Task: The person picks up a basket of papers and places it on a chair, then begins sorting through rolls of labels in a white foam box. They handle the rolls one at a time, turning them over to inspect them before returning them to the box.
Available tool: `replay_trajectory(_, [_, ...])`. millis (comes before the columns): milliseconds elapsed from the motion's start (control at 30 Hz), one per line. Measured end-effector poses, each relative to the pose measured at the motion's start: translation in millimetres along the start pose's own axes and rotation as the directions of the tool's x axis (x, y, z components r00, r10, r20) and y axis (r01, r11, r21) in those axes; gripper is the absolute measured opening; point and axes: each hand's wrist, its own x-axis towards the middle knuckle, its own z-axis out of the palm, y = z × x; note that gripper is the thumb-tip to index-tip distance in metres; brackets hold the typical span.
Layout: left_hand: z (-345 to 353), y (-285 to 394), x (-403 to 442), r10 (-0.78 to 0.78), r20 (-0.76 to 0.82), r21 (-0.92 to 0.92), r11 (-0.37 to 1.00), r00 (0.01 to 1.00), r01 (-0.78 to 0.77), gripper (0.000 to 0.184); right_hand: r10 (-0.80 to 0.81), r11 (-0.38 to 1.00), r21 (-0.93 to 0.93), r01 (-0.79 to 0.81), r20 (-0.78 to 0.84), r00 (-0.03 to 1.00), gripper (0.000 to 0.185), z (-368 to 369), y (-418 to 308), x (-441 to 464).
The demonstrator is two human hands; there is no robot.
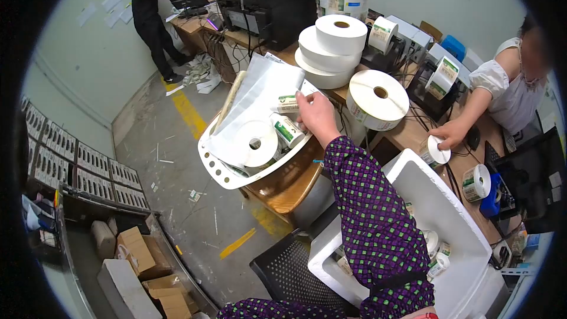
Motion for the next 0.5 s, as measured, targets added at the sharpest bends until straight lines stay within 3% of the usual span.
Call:
replay_trajectory(33, [-1, 0, 1, -0.004, 0.003, -0.008, 1.0, 1.0, 0.004, 0.018, -0.06, 0.991, -0.117, 0.063, 0.035, 0.998, 0.039, -1, 2, 0])
replay_trajectory(100, [-1, -1, 1, -0.017, 0.005, -0.012, 1.0, 1.0, 0.017, 0.018, -0.259, 0.929, -0.286, 0.236, -0.047, 0.965, 0.039, 10, 37, 31])
replay_trajectory(167, [-5, -1, 0, -0.033, 0.015, -0.013, 0.999, 0.999, 0.034, 0.018, -0.515, 0.787, -0.378, 0.487, 0.031, 0.857, 0.041, 10, 43, 41])
replay_trajectory(200, [-7, 4, -1, -0.046, 0.03, -0.014, 0.999, 0.998, 0.046, 0.018, -0.486, 0.807, -0.326, 0.493, 0.11, 0.867, 0.043, -5, 36, 26])
replay_trajectory(233, [-14, 7, -4, -0.076, 0.055, -0.009, 0.997, 0.996, 0.076, 0.019, -0.491, 0.776, -0.416, 0.474, 0.074, 0.868, 0.047, -15, 41, 22])
replay_trajectory(267, [-22, 6, -5, -0.116, 0.093, 0.003, 0.993, 0.989, 0.116, 0.019, -0.72, 0.657, -0.385, 0.649, -0.065, 0.691, 0.048, -29, 48, 9])
replay_trajectory(300, [-27, 9, -3, -0.153, 0.145, 0.002, 0.988, 0.978, 0.154, 0.019, -0.641, 0.706, -0.354, 0.613, 0.048, 0.766, 0.049, -54, 52, -2])
replay_trajectory(367, [-37, 13, 1, -0.207, 0.253, 0.032, 0.978, 0.945, 0.206, 0.019, -0.525, 0.834, -0.137, 0.535, 0.104, 0.845, 0.043, -114, 70, -75])
replay_trajectory(433, [-40, 16, 5, -0.219, 0.303, 0.06, 0.976, 0.928, 0.211, 0.02, -0.177, 0.956, -0.187, 0.226, 0.246, 0.953, 0.035, -172, 98, -152])
replay_trajectory(467, [-41, 17, 6, -0.22, 0.316, 0.063, 0.975, 0.923, 0.211, 0.02, -0.063, 0.983, -0.143, 0.112, 0.309, 0.949, 0.031, -196, 130, -181])
replay_trajectory(500, [-41, 17, 8, -0.212, 0.323, 0.056, 0.977, 0.922, 0.205, 0.02, 0.129, 0.971, -0.228, -0.078, 0.219, 0.967, 0.028, -210, 157, -215])
